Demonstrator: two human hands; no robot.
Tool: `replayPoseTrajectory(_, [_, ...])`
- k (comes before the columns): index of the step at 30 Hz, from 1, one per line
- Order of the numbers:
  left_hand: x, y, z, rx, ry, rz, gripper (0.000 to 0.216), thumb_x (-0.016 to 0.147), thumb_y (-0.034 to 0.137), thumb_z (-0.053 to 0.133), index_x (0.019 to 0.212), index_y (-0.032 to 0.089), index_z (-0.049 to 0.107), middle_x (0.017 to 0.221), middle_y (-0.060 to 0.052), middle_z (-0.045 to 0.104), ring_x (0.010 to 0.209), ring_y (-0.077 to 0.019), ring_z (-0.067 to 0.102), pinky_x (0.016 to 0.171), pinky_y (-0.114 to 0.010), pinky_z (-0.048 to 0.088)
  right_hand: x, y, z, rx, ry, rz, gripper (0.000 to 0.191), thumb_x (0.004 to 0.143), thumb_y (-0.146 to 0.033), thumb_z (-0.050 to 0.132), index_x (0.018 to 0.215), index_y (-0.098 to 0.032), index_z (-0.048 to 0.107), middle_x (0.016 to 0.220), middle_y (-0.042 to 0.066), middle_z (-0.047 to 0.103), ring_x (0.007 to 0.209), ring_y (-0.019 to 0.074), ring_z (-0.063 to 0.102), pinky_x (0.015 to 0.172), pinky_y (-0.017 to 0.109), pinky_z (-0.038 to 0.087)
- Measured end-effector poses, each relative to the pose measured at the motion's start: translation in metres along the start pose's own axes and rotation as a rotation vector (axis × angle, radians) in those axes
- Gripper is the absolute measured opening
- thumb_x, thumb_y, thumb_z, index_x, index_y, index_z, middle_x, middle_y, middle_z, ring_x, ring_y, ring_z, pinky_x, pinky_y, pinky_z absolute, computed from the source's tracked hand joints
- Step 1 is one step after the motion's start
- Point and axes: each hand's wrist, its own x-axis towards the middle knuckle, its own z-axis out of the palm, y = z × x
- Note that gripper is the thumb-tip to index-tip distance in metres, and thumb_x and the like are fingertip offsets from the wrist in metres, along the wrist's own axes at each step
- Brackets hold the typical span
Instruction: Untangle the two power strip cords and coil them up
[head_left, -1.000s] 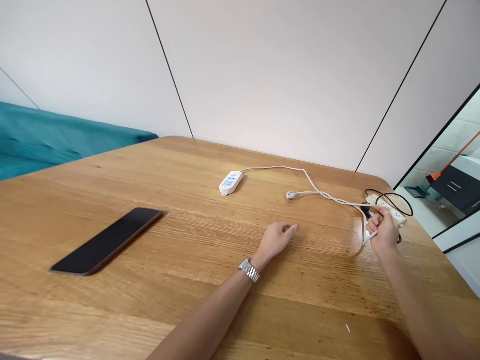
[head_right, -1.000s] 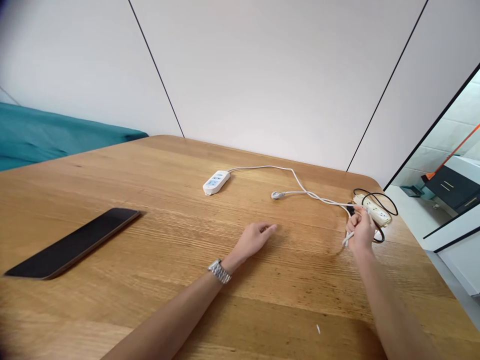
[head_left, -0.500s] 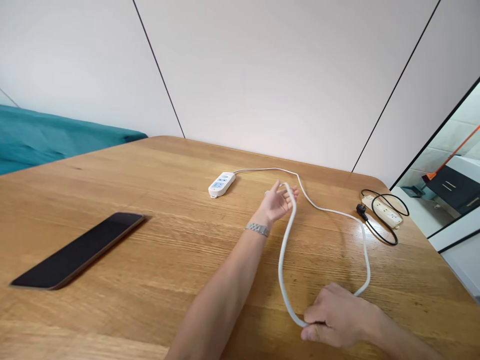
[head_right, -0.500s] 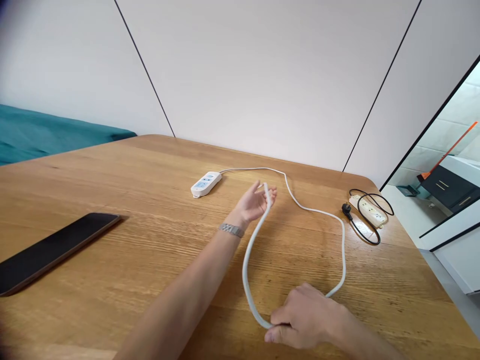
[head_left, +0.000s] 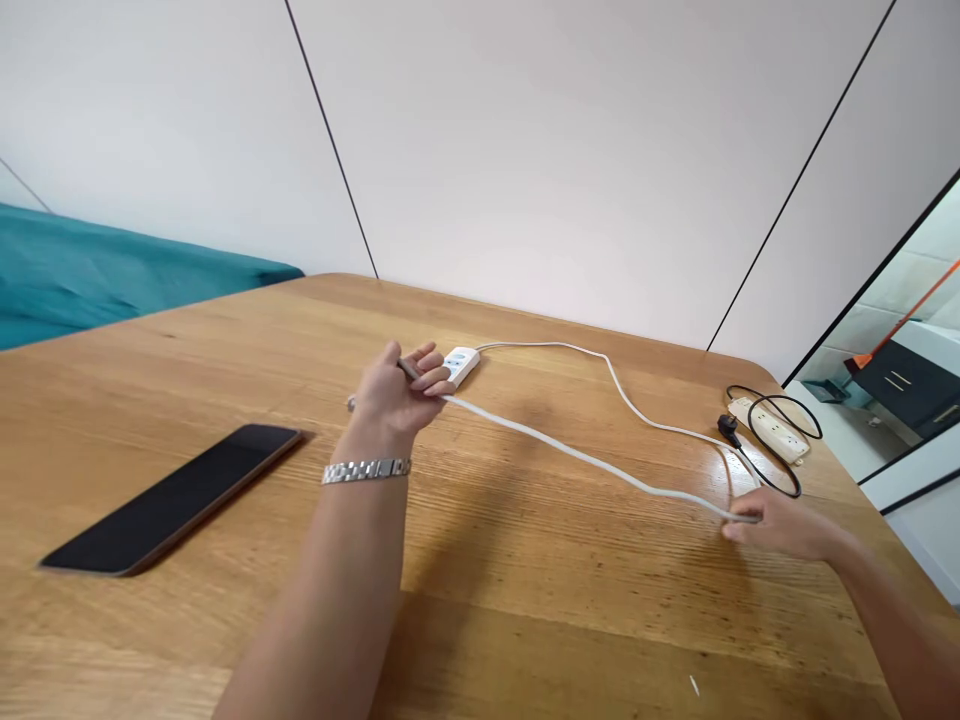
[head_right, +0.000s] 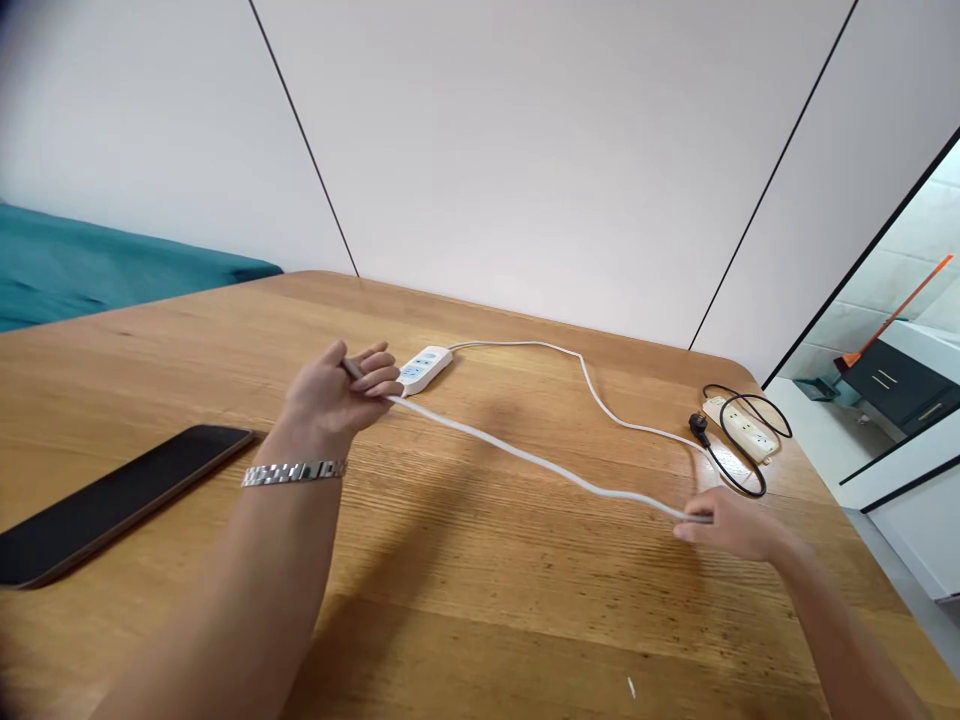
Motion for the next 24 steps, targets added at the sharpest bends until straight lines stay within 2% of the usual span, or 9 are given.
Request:
replayPoseTrajectory(3, [-0.007,0.005,0.003,0.144,0.022,0.074,0.033,0.100,0.029,0.026,0.076,0.019,0.045,0.046,0.010,0.022,0.030,-0.0044,0.015,0.030,-0.014,0.016,-0.001,0.001,-0.019,0.113,0.165,-0.040,0.043,0.076,-0.057,0.057,0.059,-0.019,0.063,0.059,0.000,0.055,0.059,0.0142,0.044,0.055,0.026,0.033])
replayPoseTrajectory(5, [-0.011,0.001,0.010,0.241,0.004,0.149,0.028,0.097,0.025,0.032,0.075,0.019,0.048,0.046,0.010,0.022,0.030,-0.0040,0.015,0.030,-0.014,0.013,0.004,-0.009,-0.021,0.215,0.336,-0.058,0.046,0.074,-0.061,0.059,0.055,-0.019,0.059,0.057,-0.001,0.052,0.056,0.0128,0.042,0.053,0.025,0.033])
replayPoseTrajectory(9, [-0.019,-0.024,0.029,0.393,-0.161,0.265,0.018,0.091,0.027,0.044,0.076,0.019,0.049,0.047,0.010,0.022,0.033,-0.0037,0.015,0.033,-0.013,0.012,0.026,-0.040,-0.014,0.621,0.768,0.000,0.054,0.067,-0.070,0.063,0.054,-0.020,0.048,0.044,-0.008,0.027,0.042,0.0064,0.021,0.040,0.022,0.016])
replayPoseTrajectory(12, [-0.028,-0.051,0.043,0.537,-0.335,0.243,0.017,0.087,0.034,0.050,0.080,0.019,0.049,0.049,0.010,0.023,0.036,-0.0038,0.015,0.036,-0.013,0.011,0.044,-0.065,-0.011,0.888,0.929,-0.018,0.056,0.058,-0.072,0.069,0.056,-0.020,0.050,0.043,-0.012,0.020,0.039,0.0037,0.013,0.037,0.021,0.009])
replayPoseTrajectory(15, [-0.040,-0.076,0.055,0.701,-0.510,0.225,0.024,0.085,0.042,0.053,0.083,0.018,0.050,0.054,0.009,0.027,0.041,-0.0043,0.019,0.038,-0.015,0.013,0.056,-0.085,-0.010,0.958,0.989,-0.076,0.052,0.059,-0.066,0.073,0.059,-0.018,0.052,0.043,-0.012,0.023,0.038,0.0032,0.016,0.036,0.020,0.009])
replayPoseTrajectory(18, [-0.050,-0.094,0.063,0.775,-0.647,0.248,0.030,0.085,0.047,0.052,0.085,0.017,0.050,0.057,0.008,0.028,0.046,-0.0052,0.021,0.041,-0.016,0.015,0.065,-0.100,-0.003,0.951,0.990,-0.108,0.051,0.063,-0.065,0.072,0.060,-0.018,0.053,0.042,-0.011,0.024,0.038,0.0035,0.018,0.036,0.020,0.010])
replayPoseTrajectory(21, [-0.057,-0.101,0.068,0.751,-0.700,0.192,0.033,0.086,0.050,0.050,0.087,0.017,0.049,0.058,0.008,0.025,0.047,-0.0054,0.018,0.041,-0.016,0.013,0.071,-0.109,0.005,0.940,0.888,-0.159,0.053,0.065,-0.068,0.069,0.060,-0.017,0.054,0.042,-0.011,0.024,0.038,0.0035,0.017,0.037,0.021,0.010])
replayPoseTrajectory(24, [-0.057,-0.100,0.068,0.699,-0.683,0.083,0.033,0.087,0.052,0.048,0.091,0.019,0.047,0.057,0.010,0.021,0.045,-0.0052,0.013,0.040,-0.016,0.011,0.070,-0.106,0.005,0.910,0.817,-0.209,0.053,0.066,-0.069,0.067,0.062,-0.017,0.056,0.043,-0.011,0.023,0.039,0.0040,0.017,0.038,0.021,0.011])
